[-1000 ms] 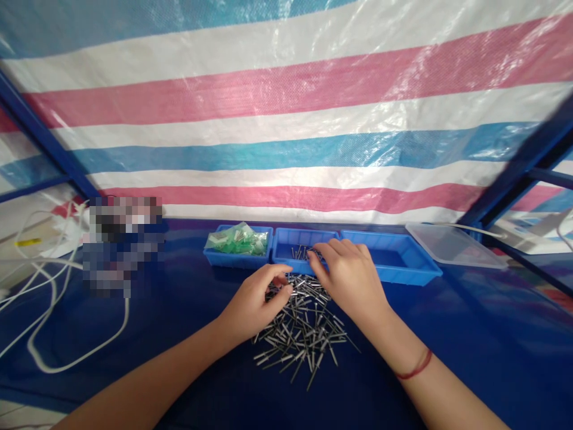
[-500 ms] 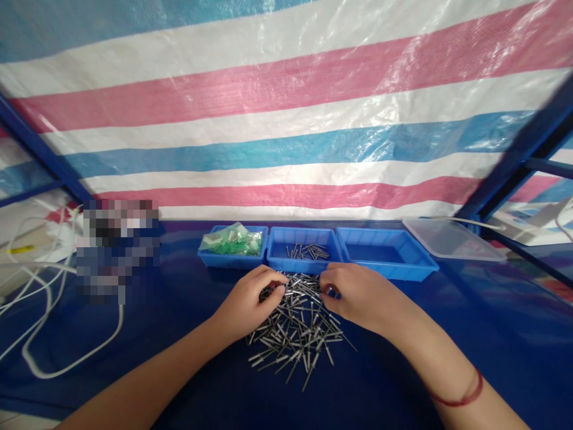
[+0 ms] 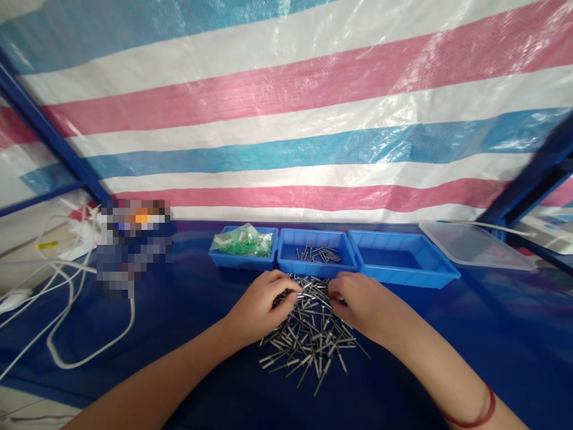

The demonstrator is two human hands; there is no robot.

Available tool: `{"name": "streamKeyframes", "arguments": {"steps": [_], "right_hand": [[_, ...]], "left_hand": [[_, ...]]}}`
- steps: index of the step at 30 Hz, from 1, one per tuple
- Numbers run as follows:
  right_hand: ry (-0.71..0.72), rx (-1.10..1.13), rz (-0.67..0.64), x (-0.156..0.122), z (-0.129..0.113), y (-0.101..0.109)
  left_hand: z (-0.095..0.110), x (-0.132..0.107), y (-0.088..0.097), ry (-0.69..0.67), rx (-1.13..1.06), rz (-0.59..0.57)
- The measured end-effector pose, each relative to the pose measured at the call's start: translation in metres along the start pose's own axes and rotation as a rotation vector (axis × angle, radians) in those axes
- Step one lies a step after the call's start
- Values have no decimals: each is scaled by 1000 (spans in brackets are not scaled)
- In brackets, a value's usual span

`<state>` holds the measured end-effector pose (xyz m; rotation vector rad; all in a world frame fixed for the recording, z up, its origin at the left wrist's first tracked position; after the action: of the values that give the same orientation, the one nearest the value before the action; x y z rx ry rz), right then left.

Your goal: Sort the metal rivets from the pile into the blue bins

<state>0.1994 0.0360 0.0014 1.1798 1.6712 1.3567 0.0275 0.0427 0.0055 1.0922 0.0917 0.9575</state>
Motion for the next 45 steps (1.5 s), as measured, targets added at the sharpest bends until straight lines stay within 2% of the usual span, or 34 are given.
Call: {"name": "streamKeyframes", "arguments": {"steps": [13, 23, 28, 32, 38, 45], "right_hand": [[-31, 18, -68, 3, -6, -7], [-58, -64, -49, 2, -12, -7], [-50, -73, 0, 0, -12, -2], [-26, 14, 69, -1, -16, 9], [88, 323, 130, -1, -40, 18], [60, 399, 195, -1, -40, 18]], "left_hand": [[0, -1, -2, -3, 33, -31], [1, 0, -3, -5, 54, -48], [1, -1, -3, -14, 58, -47], [1, 0, -1, -28, 54, -23], [2, 3, 1, -4, -63, 9], [2, 3, 1, 52, -247, 62]]}}
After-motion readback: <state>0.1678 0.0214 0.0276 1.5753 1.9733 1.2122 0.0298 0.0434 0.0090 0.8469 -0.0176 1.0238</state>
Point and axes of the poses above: each hand's wrist, its own x-axis towards the middle knuckle, its own y-axis out of the back of the hand, z = x × y, the point moved 5 cm from there along x, towards the middle knuckle, and after that the axes turned 3 degrees about -y, right-handed, at the moved point
